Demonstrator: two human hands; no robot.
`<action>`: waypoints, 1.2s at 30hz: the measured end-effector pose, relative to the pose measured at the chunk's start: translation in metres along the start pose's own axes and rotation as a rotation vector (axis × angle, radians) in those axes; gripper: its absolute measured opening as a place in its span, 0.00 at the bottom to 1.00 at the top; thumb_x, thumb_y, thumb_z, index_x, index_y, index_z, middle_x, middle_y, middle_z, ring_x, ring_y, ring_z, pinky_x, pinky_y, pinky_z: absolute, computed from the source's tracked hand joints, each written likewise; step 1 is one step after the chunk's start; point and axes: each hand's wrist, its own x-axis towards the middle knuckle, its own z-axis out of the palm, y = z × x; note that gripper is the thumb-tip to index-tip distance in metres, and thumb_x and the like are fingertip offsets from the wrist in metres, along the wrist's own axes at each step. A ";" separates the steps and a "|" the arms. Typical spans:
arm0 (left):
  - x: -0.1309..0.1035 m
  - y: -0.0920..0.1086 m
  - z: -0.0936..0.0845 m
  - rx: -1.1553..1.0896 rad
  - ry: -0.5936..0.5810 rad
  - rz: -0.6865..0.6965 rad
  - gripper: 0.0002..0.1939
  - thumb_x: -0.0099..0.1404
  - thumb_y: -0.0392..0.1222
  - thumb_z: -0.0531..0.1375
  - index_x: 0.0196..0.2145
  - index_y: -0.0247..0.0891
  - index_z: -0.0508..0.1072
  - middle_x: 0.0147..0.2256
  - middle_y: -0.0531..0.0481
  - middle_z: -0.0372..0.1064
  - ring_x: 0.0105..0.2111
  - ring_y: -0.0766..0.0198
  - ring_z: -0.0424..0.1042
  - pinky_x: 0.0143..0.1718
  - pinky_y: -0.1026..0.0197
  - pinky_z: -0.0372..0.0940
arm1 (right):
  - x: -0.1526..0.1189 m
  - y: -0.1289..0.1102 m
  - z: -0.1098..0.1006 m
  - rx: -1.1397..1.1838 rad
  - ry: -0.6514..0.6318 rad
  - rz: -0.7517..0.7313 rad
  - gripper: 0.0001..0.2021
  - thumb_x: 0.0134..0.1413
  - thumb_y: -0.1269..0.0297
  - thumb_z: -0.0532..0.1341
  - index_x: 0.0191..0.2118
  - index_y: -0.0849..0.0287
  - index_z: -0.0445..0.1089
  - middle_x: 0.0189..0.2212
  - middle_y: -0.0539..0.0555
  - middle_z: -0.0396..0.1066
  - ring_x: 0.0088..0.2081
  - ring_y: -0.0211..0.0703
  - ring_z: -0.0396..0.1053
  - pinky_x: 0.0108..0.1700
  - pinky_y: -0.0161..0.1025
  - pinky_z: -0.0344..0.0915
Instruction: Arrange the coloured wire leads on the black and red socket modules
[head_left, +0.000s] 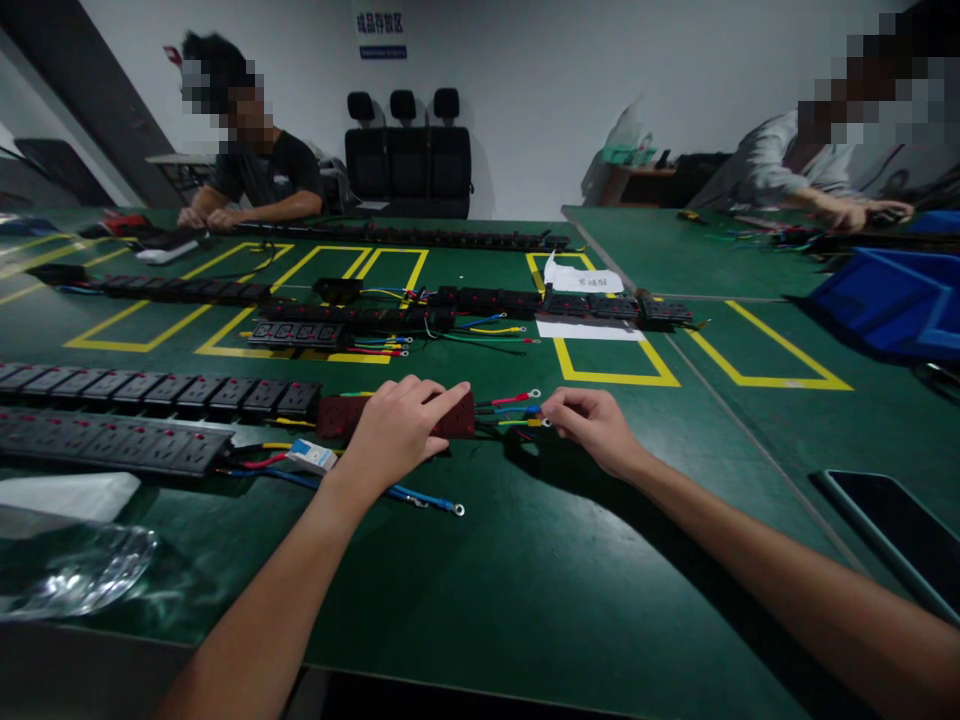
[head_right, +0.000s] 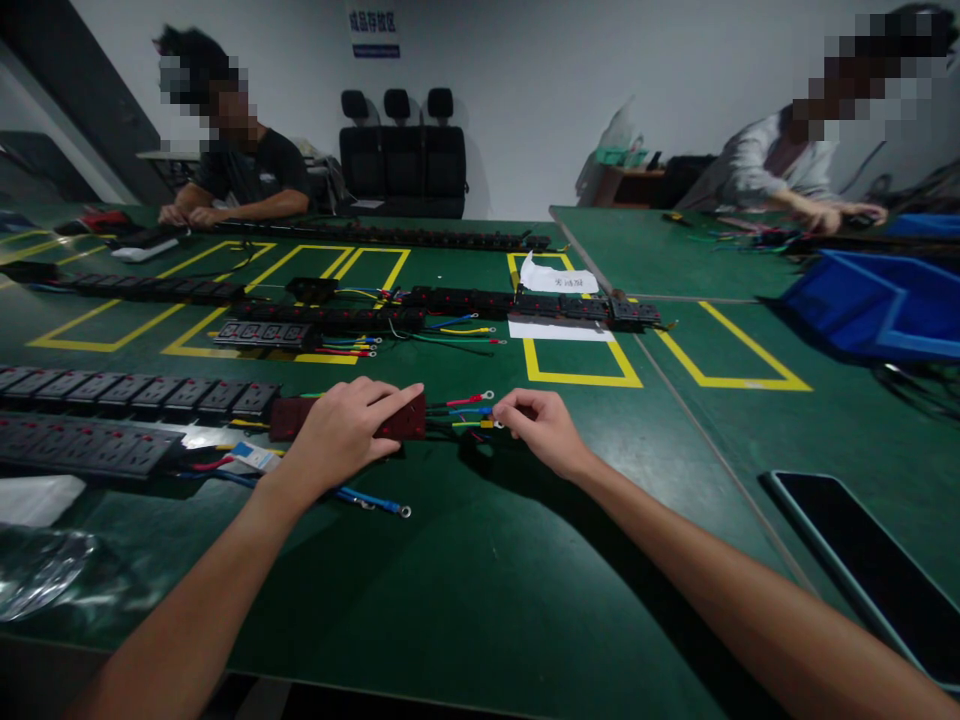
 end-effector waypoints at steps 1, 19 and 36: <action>0.000 0.000 0.000 -0.001 0.001 0.001 0.40 0.59 0.40 0.72 0.66 0.41 0.63 0.50 0.43 0.74 0.46 0.52 0.71 0.42 0.54 0.63 | 0.000 0.000 0.000 0.009 0.006 0.007 0.15 0.51 0.51 0.65 0.27 0.59 0.74 0.19 0.49 0.65 0.21 0.35 0.57 0.22 0.34 0.50; 0.000 0.000 0.001 -0.005 -0.006 0.004 0.40 0.59 0.41 0.72 0.66 0.43 0.63 0.50 0.44 0.74 0.46 0.52 0.71 0.42 0.55 0.63 | 0.000 0.001 0.000 0.032 -0.007 -0.002 0.13 0.50 0.54 0.66 0.24 0.58 0.71 0.19 0.48 0.64 0.22 0.35 0.56 0.23 0.35 0.49; 0.002 0.001 0.001 0.002 -0.018 0.001 0.42 0.59 0.42 0.73 0.67 0.42 0.62 0.51 0.44 0.74 0.46 0.52 0.70 0.42 0.54 0.63 | 0.000 0.000 -0.001 0.034 -0.032 -0.027 0.15 0.52 0.53 0.67 0.25 0.59 0.72 0.19 0.48 0.63 0.22 0.35 0.57 0.24 0.35 0.50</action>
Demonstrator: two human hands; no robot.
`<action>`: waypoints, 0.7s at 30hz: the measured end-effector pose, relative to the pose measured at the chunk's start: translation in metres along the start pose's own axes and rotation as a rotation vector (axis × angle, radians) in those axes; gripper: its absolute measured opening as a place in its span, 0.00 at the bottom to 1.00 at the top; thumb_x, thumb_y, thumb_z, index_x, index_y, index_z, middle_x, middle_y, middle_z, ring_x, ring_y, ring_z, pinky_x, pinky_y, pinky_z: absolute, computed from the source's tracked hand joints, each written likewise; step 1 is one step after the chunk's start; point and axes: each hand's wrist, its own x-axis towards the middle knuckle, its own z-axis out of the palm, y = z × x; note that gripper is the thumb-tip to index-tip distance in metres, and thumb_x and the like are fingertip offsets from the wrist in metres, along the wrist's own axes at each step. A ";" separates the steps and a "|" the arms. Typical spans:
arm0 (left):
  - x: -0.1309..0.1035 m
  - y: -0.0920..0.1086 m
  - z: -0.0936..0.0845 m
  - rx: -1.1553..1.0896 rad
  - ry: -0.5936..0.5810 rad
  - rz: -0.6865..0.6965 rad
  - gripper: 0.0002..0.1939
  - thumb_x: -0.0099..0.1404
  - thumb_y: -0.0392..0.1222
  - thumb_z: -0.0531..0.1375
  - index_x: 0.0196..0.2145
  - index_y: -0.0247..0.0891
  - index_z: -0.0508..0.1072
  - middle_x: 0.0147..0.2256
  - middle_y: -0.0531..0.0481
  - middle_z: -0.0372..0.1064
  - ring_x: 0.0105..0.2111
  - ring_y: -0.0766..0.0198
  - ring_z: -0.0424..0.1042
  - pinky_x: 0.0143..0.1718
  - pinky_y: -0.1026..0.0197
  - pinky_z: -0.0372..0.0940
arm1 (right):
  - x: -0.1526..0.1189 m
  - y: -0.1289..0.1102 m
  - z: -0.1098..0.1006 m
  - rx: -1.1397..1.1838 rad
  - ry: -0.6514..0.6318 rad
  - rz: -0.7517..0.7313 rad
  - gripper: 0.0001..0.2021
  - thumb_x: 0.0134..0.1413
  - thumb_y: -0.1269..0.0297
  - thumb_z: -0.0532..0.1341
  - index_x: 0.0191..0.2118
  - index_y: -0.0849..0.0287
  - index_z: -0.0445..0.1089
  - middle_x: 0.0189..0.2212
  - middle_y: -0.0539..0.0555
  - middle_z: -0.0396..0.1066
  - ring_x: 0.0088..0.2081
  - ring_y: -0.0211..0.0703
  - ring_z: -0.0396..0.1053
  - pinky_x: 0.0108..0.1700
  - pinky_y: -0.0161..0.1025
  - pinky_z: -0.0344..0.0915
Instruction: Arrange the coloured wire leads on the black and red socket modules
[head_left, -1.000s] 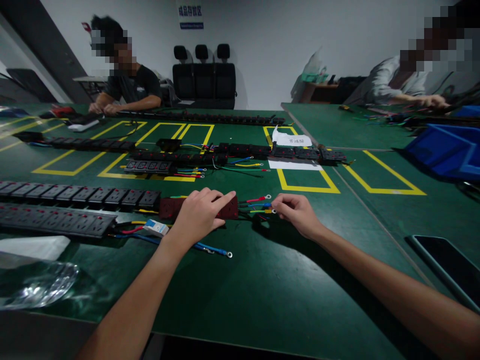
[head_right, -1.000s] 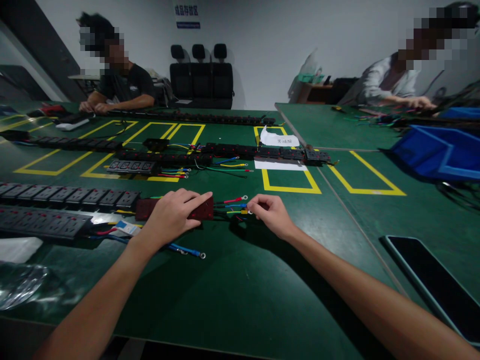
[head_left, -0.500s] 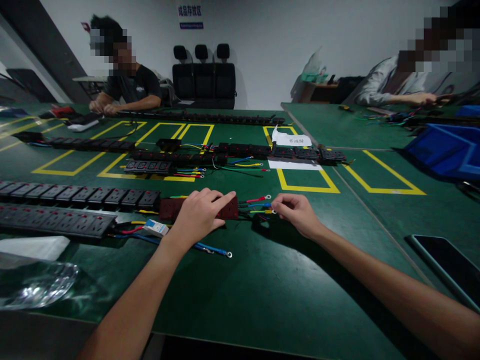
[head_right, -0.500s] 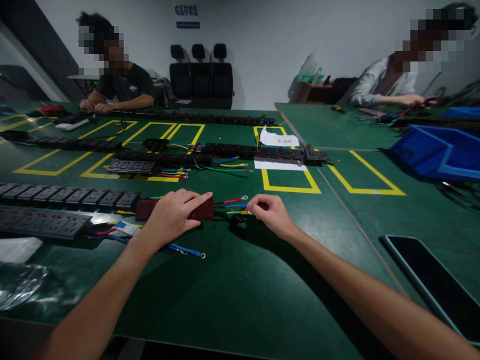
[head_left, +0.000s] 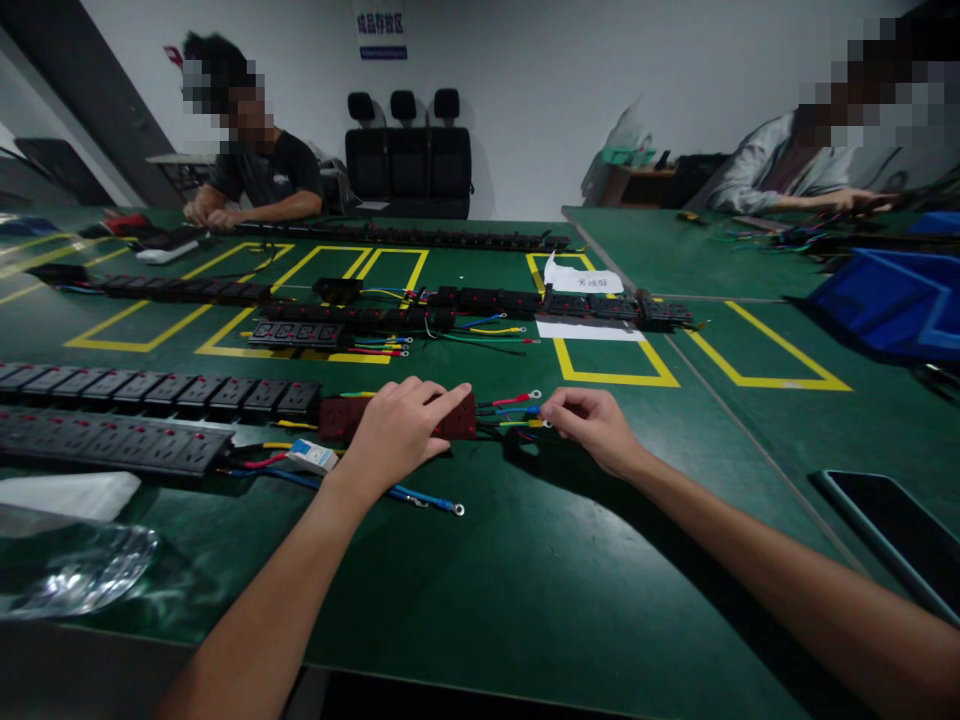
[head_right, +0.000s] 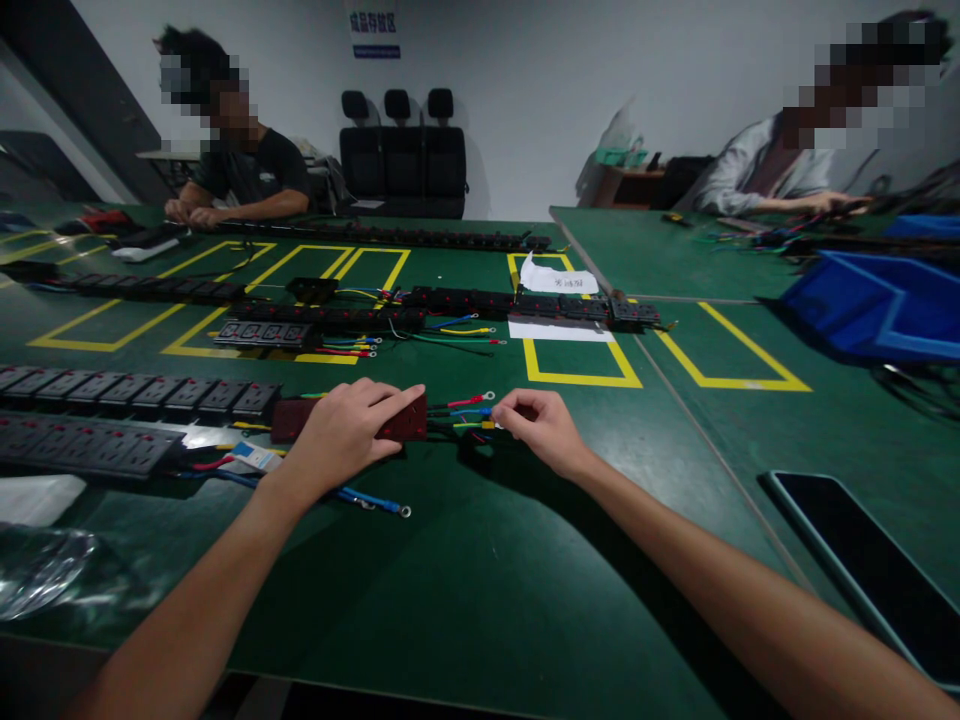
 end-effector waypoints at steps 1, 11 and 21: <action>0.000 0.000 0.000 0.000 0.002 0.001 0.42 0.59 0.42 0.73 0.67 0.42 0.62 0.51 0.44 0.74 0.46 0.52 0.70 0.42 0.54 0.63 | 0.000 0.000 0.000 0.002 0.001 0.002 0.15 0.52 0.53 0.67 0.25 0.59 0.72 0.19 0.48 0.63 0.22 0.35 0.57 0.24 0.35 0.50; -0.002 -0.001 0.001 -0.004 0.010 0.002 0.42 0.58 0.41 0.73 0.66 0.41 0.63 0.51 0.45 0.74 0.45 0.52 0.70 0.42 0.54 0.63 | 0.001 0.000 0.002 0.048 0.037 0.043 0.14 0.51 0.53 0.66 0.26 0.60 0.74 0.17 0.47 0.63 0.20 0.34 0.56 0.21 0.33 0.49; -0.001 -0.001 0.000 -0.012 0.018 0.005 0.41 0.58 0.41 0.73 0.66 0.41 0.63 0.50 0.44 0.74 0.45 0.52 0.71 0.42 0.55 0.62 | 0.000 0.001 0.002 0.018 0.011 0.011 0.15 0.52 0.53 0.67 0.25 0.60 0.73 0.19 0.47 0.64 0.21 0.34 0.56 0.23 0.34 0.50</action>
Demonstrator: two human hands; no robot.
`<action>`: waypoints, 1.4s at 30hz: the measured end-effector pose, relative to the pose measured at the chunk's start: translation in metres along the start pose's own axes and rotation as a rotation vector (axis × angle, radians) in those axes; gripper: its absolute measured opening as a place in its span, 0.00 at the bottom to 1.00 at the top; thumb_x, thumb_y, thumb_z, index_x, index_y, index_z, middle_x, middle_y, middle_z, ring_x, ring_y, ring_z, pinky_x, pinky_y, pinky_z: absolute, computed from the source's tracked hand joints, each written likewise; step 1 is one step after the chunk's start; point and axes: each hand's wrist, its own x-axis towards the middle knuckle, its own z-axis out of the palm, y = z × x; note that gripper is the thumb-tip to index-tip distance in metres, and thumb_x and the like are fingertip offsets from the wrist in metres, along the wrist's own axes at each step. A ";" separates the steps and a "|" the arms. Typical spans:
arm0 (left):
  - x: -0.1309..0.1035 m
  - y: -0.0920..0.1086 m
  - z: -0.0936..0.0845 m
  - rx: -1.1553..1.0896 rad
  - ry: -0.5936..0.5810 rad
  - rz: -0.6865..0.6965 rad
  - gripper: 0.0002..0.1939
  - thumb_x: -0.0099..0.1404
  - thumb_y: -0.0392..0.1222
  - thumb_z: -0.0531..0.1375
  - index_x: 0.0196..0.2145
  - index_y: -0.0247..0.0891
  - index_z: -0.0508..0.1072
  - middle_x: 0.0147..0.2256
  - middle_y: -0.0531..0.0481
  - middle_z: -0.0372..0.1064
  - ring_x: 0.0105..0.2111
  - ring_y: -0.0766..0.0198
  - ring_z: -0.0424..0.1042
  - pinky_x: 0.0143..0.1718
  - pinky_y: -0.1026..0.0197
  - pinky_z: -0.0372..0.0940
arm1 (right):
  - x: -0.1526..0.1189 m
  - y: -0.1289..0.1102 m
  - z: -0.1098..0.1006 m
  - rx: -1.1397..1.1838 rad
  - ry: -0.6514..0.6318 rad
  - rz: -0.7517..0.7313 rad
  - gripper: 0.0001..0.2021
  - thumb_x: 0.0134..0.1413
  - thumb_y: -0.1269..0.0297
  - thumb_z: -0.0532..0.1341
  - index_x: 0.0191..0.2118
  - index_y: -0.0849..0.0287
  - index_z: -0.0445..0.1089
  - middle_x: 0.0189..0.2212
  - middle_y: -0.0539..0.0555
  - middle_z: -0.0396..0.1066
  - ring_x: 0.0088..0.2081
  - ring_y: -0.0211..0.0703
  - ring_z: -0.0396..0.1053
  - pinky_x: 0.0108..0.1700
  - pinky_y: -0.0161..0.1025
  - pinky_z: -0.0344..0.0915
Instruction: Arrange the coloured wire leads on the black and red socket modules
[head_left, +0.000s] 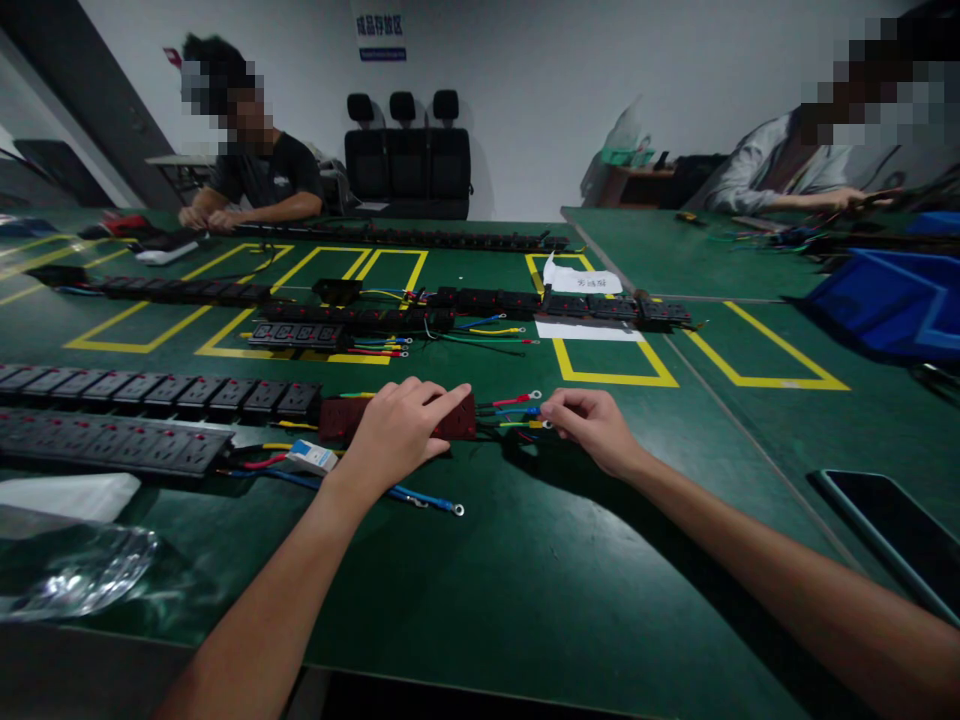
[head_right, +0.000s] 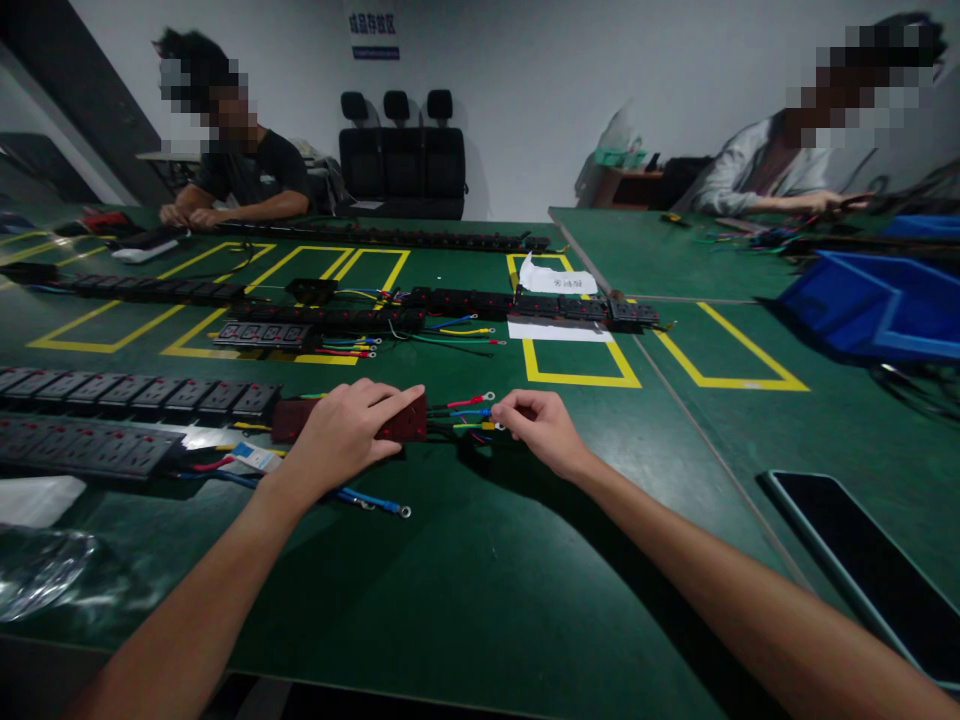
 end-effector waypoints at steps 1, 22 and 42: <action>0.000 0.000 0.000 0.001 0.000 0.002 0.41 0.58 0.41 0.73 0.66 0.41 0.63 0.50 0.44 0.74 0.45 0.52 0.70 0.42 0.55 0.62 | 0.000 0.000 0.000 -0.001 0.002 -0.001 0.15 0.52 0.53 0.67 0.25 0.60 0.73 0.19 0.47 0.64 0.21 0.34 0.56 0.23 0.34 0.50; 0.001 0.000 0.000 0.007 -0.014 -0.005 0.42 0.58 0.42 0.73 0.66 0.42 0.63 0.51 0.44 0.74 0.46 0.52 0.71 0.42 0.55 0.63 | 0.000 -0.006 0.000 0.086 0.016 0.057 0.11 0.48 0.57 0.65 0.26 0.59 0.75 0.17 0.48 0.64 0.20 0.34 0.57 0.21 0.33 0.47; -0.004 0.005 -0.007 -0.049 0.160 0.053 0.38 0.61 0.43 0.71 0.65 0.41 0.63 0.50 0.45 0.73 0.46 0.54 0.70 0.42 0.54 0.61 | 0.005 -0.006 -0.019 0.361 -0.033 0.317 0.18 0.43 0.48 0.73 0.27 0.59 0.73 0.24 0.50 0.64 0.21 0.32 0.53 0.18 0.31 0.42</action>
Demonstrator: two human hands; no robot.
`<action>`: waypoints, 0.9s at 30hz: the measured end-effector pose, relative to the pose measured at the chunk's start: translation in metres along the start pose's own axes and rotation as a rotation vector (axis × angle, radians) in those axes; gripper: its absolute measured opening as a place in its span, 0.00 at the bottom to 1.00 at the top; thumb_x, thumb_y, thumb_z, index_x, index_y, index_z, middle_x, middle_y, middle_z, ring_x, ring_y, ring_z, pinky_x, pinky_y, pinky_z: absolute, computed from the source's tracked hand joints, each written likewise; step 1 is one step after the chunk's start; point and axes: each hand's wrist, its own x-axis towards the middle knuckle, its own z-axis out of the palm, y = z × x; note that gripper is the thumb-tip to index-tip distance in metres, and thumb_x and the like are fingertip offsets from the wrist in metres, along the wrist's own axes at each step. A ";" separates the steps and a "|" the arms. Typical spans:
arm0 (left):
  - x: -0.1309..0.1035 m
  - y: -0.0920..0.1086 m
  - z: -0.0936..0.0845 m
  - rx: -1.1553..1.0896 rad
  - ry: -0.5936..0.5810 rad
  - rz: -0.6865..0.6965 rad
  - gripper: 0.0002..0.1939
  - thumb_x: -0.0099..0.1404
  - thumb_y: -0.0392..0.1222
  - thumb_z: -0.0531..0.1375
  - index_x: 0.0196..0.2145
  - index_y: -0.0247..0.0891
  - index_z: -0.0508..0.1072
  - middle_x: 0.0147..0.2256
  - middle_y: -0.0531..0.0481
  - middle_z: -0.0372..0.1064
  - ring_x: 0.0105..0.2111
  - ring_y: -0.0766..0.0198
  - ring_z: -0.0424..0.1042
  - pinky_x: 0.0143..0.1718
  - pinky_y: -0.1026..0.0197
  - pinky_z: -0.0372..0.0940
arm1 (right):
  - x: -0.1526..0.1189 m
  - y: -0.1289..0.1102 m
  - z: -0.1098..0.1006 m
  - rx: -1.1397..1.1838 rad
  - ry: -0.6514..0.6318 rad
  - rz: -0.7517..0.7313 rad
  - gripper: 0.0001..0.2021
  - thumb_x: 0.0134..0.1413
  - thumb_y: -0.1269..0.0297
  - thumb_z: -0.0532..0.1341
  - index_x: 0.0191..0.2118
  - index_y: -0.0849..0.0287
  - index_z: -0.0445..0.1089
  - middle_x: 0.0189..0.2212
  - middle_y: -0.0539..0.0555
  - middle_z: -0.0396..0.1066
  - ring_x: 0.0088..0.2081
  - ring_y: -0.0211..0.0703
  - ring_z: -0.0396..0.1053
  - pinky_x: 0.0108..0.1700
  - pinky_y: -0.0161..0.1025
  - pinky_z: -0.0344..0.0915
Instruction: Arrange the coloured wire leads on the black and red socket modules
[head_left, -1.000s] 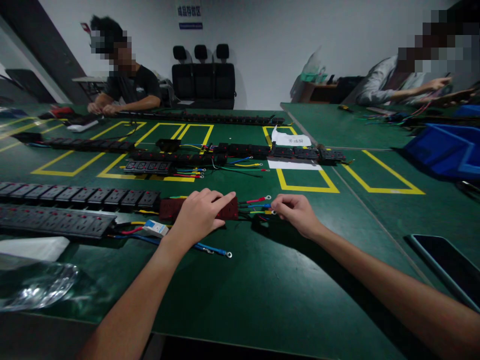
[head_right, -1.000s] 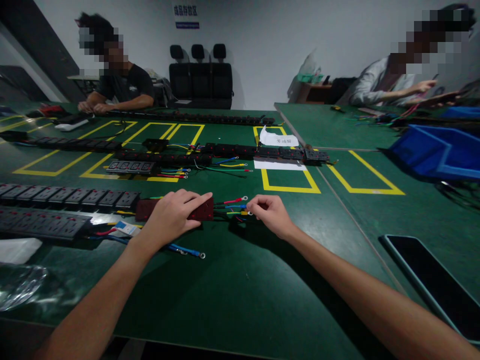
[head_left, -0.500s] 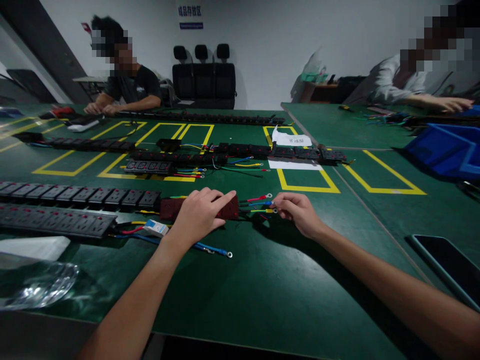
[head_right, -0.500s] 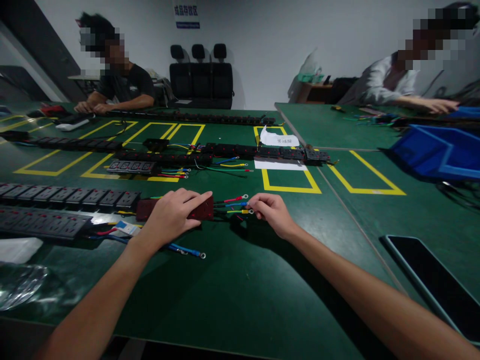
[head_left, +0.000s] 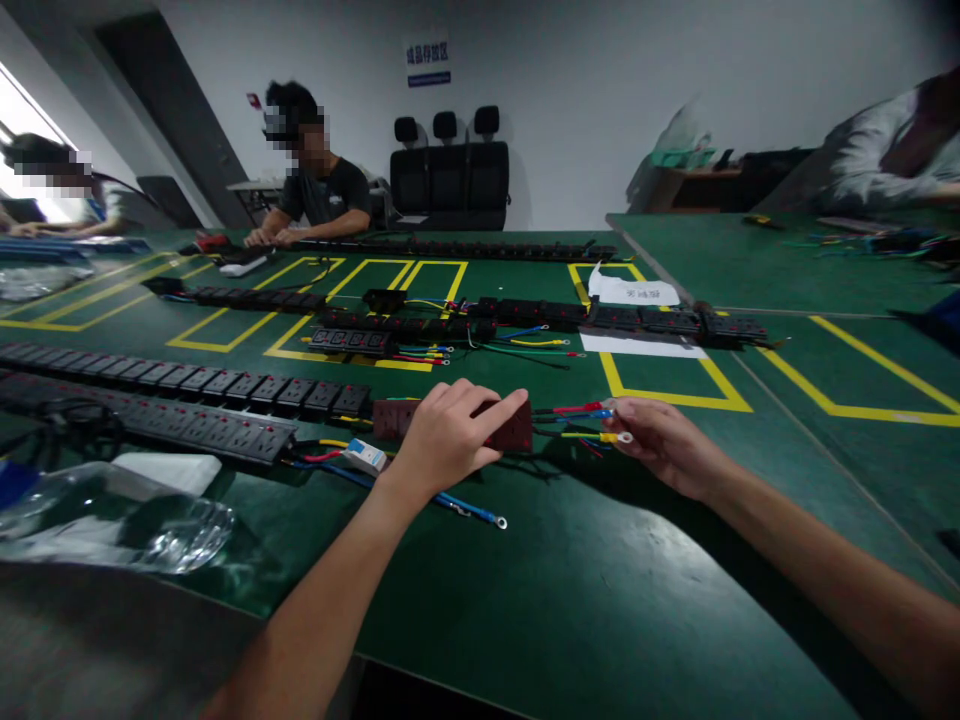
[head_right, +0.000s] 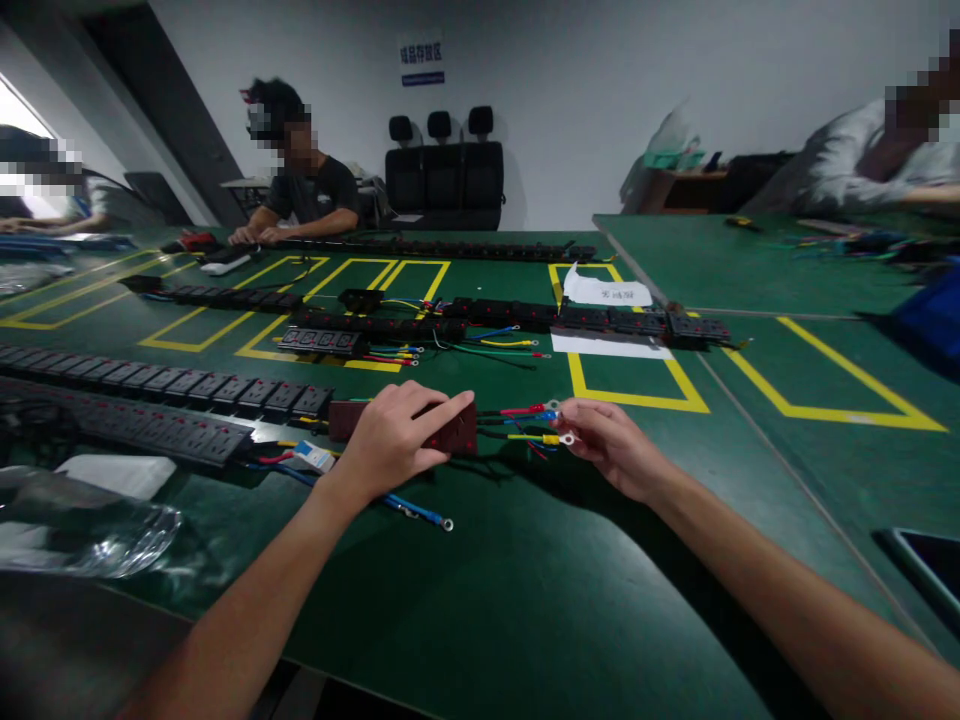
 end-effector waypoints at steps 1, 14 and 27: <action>0.000 0.000 0.000 0.003 0.010 0.010 0.37 0.61 0.43 0.71 0.65 0.41 0.63 0.50 0.45 0.73 0.45 0.54 0.70 0.42 0.54 0.61 | 0.000 0.000 -0.002 0.000 -0.014 -0.001 0.19 0.43 0.47 0.73 0.26 0.58 0.72 0.23 0.50 0.63 0.21 0.32 0.53 0.17 0.31 0.42; 0.000 0.014 -0.002 0.035 0.031 0.069 0.40 0.61 0.47 0.71 0.66 0.41 0.62 0.49 0.43 0.72 0.46 0.53 0.68 0.42 0.54 0.60 | 0.002 -0.003 -0.010 0.006 -0.096 0.058 0.18 0.39 0.51 0.76 0.29 0.59 0.76 0.24 0.52 0.64 0.21 0.33 0.55 0.18 0.33 0.49; 0.000 0.010 0.003 0.037 0.009 0.009 0.42 0.57 0.44 0.74 0.65 0.39 0.63 0.49 0.44 0.72 0.46 0.54 0.68 0.42 0.55 0.60 | 0.001 0.003 0.008 -0.045 0.047 -0.031 0.23 0.36 0.48 0.77 0.31 0.60 0.75 0.22 0.48 0.63 0.20 0.30 0.53 0.18 0.29 0.42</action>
